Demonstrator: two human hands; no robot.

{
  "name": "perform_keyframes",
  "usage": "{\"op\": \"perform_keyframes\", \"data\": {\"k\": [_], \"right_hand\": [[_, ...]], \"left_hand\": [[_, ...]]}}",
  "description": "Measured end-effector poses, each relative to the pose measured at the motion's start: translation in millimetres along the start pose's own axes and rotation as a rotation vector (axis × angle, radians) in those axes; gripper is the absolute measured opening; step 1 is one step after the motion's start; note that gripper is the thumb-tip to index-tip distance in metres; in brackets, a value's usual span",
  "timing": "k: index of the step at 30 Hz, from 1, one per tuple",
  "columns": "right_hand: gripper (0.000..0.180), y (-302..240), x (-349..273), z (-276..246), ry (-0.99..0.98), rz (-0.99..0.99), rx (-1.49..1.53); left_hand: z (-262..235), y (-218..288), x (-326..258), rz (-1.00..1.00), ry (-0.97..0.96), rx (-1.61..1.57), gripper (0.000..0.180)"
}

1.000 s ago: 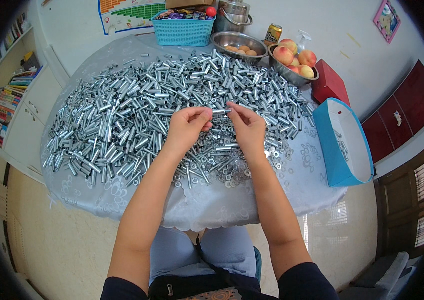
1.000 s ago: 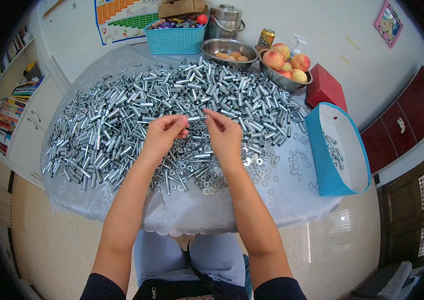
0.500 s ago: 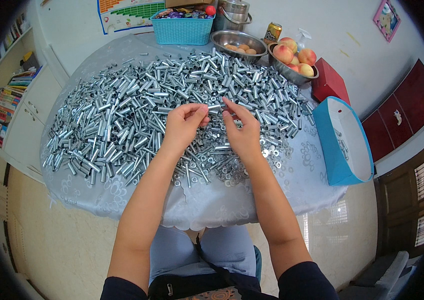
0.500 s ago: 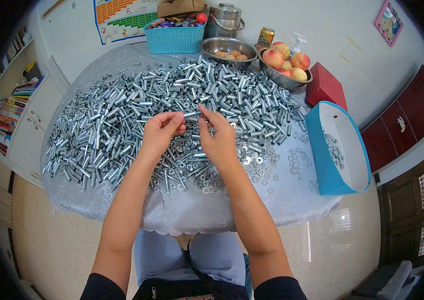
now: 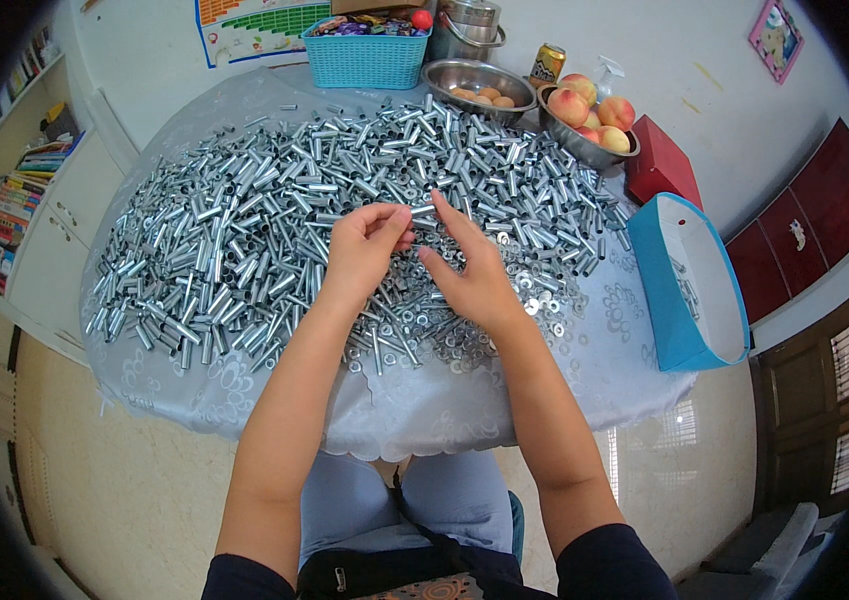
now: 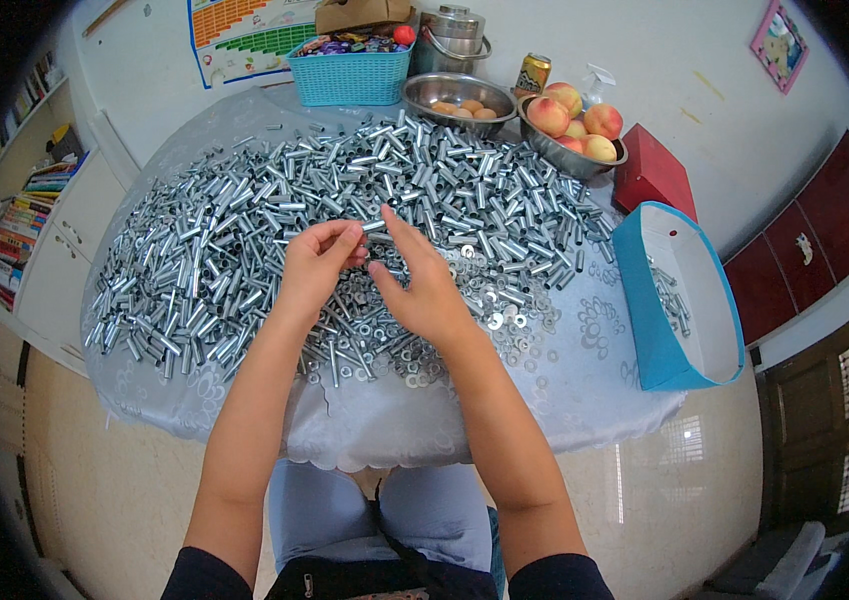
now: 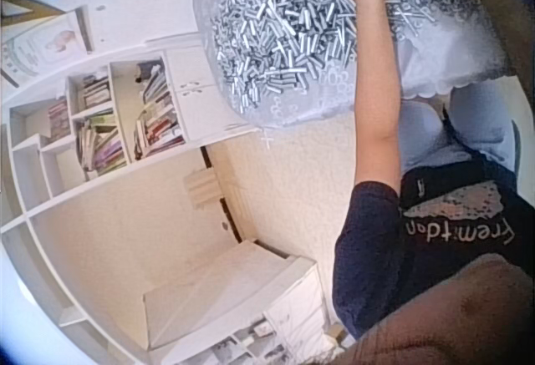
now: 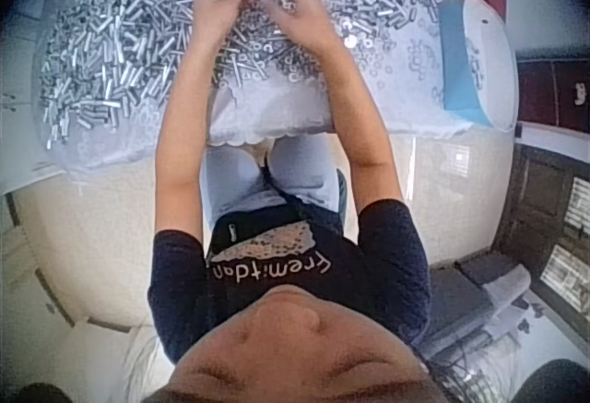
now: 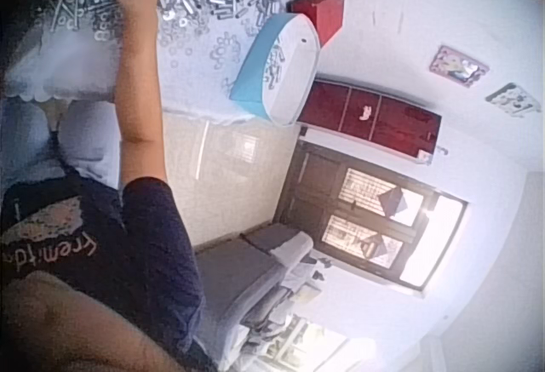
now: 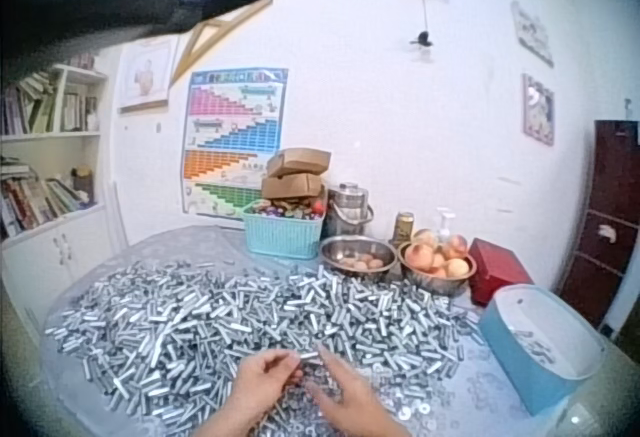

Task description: The person sits at a table covered with a large pile of metal bolts and washers. They repeatedly pick up a bolt and a washer, thread the washer onto the bolt, and place the assembled unit into a blue plastic bin on the right. The process is continuous and repetitive throughout the video.

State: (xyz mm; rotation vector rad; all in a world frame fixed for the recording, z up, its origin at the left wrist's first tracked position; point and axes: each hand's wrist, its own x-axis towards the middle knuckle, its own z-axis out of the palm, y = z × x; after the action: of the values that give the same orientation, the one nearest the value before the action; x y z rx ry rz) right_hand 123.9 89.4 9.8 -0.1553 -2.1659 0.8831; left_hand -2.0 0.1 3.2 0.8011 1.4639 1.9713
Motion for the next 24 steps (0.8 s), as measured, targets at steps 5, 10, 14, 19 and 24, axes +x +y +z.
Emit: {"op": "perform_keyframes", "data": {"k": [5, 10, 14, 19, 24], "right_hand": [[0.059, -4, 1, -2, -0.021, 0.001, -0.013], [0.062, -3, 2, -7, -0.036, 0.025, 0.015], [0.064, -8, 3, -6, 0.037, 0.062, 0.123], [0.047, 4, 2, -3, 0.211, 0.142, 0.214], [0.019, 11, -4, 8, -0.047, 0.152, -0.003]], "left_hand": [[-2, 2, -1, -0.035, -0.017, 0.005, 0.024], [-1, 7, -3, -0.073, -0.018, -0.036, 0.025], [-2, 9, -2, -0.101, 0.005, -0.067, 0.026], [-3, 12, -1, -0.076, 0.091, -0.083, 0.024], [-9, 4, 4, -0.026, 0.124, -0.094, 0.024]]}}
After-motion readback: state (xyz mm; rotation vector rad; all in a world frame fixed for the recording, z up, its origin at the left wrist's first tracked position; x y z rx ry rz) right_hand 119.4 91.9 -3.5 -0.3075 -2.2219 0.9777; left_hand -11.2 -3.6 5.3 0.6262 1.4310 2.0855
